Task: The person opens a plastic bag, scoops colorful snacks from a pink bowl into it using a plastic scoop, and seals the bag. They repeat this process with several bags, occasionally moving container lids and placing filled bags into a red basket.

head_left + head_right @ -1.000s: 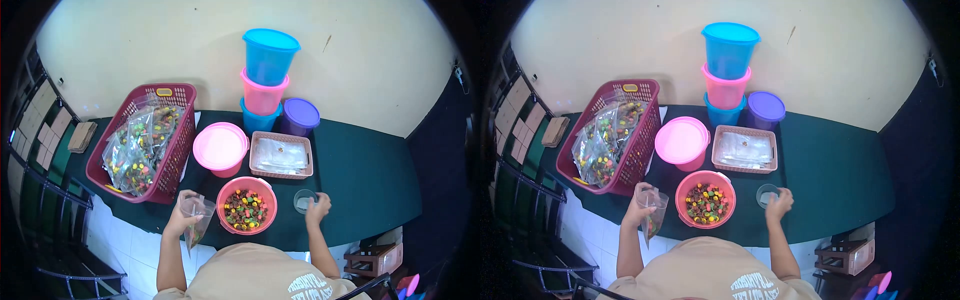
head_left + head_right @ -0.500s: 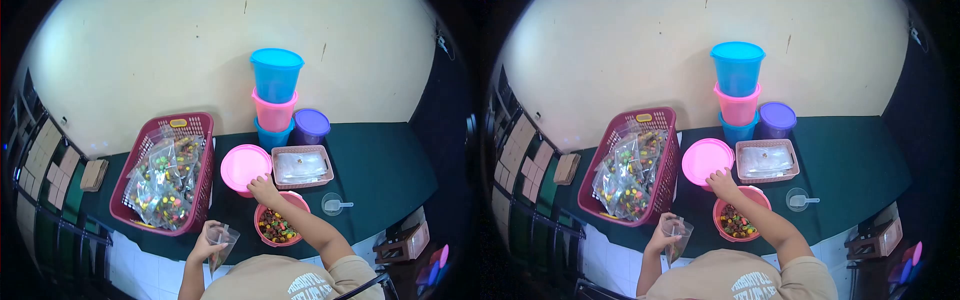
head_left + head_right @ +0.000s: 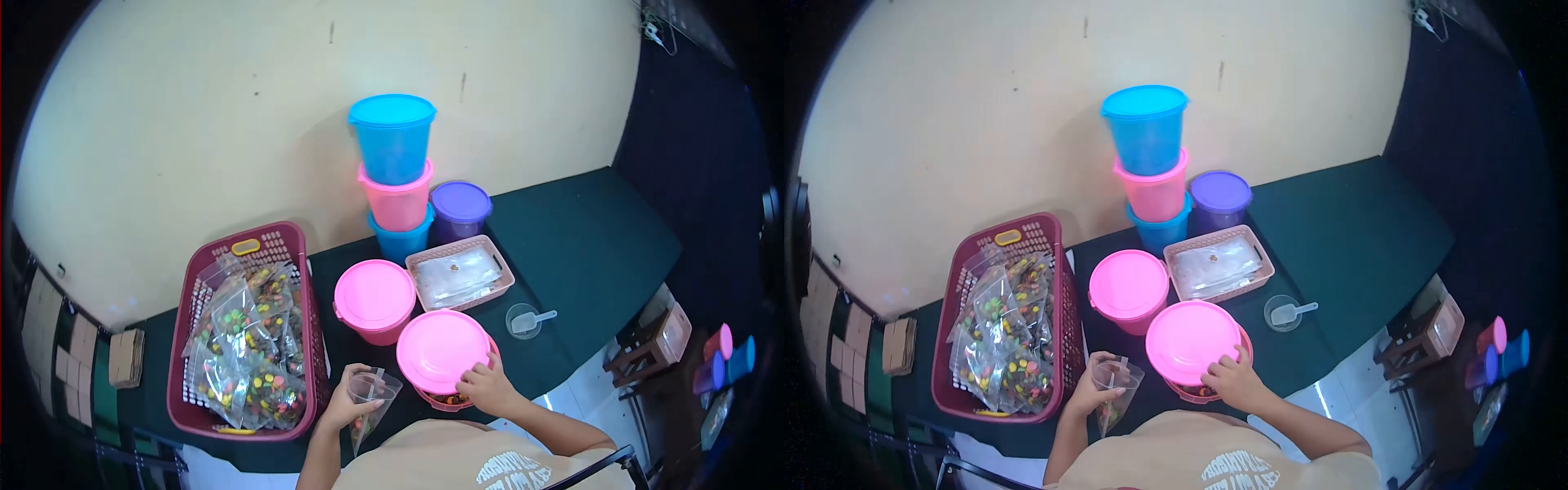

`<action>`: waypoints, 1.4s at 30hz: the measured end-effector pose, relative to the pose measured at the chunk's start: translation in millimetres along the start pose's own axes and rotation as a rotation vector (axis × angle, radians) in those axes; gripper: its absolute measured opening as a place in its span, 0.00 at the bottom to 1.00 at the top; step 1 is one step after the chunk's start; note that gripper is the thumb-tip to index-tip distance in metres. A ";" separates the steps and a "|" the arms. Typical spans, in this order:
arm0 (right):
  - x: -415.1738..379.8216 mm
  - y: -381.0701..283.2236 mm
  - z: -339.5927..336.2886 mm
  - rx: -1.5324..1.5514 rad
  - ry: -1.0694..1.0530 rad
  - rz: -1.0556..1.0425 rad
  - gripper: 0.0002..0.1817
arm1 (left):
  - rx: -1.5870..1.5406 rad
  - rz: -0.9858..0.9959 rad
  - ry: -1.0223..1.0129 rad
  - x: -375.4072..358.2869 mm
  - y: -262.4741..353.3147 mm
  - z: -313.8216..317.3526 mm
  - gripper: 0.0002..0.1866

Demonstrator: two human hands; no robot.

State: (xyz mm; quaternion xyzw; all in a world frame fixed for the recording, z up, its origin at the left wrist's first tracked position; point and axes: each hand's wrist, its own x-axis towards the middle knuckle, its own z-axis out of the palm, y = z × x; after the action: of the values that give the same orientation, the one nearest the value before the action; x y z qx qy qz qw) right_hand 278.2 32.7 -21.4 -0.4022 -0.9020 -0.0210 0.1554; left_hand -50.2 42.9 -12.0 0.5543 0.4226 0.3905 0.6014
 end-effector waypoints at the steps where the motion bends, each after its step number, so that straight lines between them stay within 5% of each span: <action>1: -11.9 -2.6 3.5 0.010 -0.011 0.045 0.09 | -0.006 0.007 -0.015 6.7 -0.1 0.0 0.40; 18: -29.8 -37.9 21.6 0.217 -0.055 0.350 0.08 | 0.427 0.321 -0.085 35.9 10.2 38.4 0.45; 25: -13.3 -40.8 14.6 0.316 -0.183 0.348 0.13 | 0.298 0.305 -0.085 21.3 24.3 36.5 0.48; 28: 9.0 -56.2 0.0 0.692 0.109 0.449 0.22 | 0.208 0.431 -0.293 25.0 33.2 39.3 0.50; 31: 34.5 -64.1 -17.6 1.279 0.241 0.230 0.35 | 0.267 0.637 -0.442 31.1 53.3 45.6 0.54; 38: 34.6 -60.8 -3.9 1.476 0.293 0.237 0.29 | 0.418 0.580 -0.167 20.6 58.7 44.0 0.45; 41: 37.3 -66.6 -4.8 1.577 0.500 0.173 0.28 | 0.287 0.551 0.104 20.0 29.5 40.2 0.24; 42: 38.9 -67.7 -9.1 1.560 0.538 0.169 0.27 | 0.288 0.553 0.102 18.2 25.4 41.9 0.24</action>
State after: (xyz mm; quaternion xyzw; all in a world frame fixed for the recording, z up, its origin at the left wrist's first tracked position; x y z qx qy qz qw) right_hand 206.6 13.5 4.8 -0.2267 -0.5563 0.5268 0.6014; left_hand -4.6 47.9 13.2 0.7074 0.3366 0.5026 0.3656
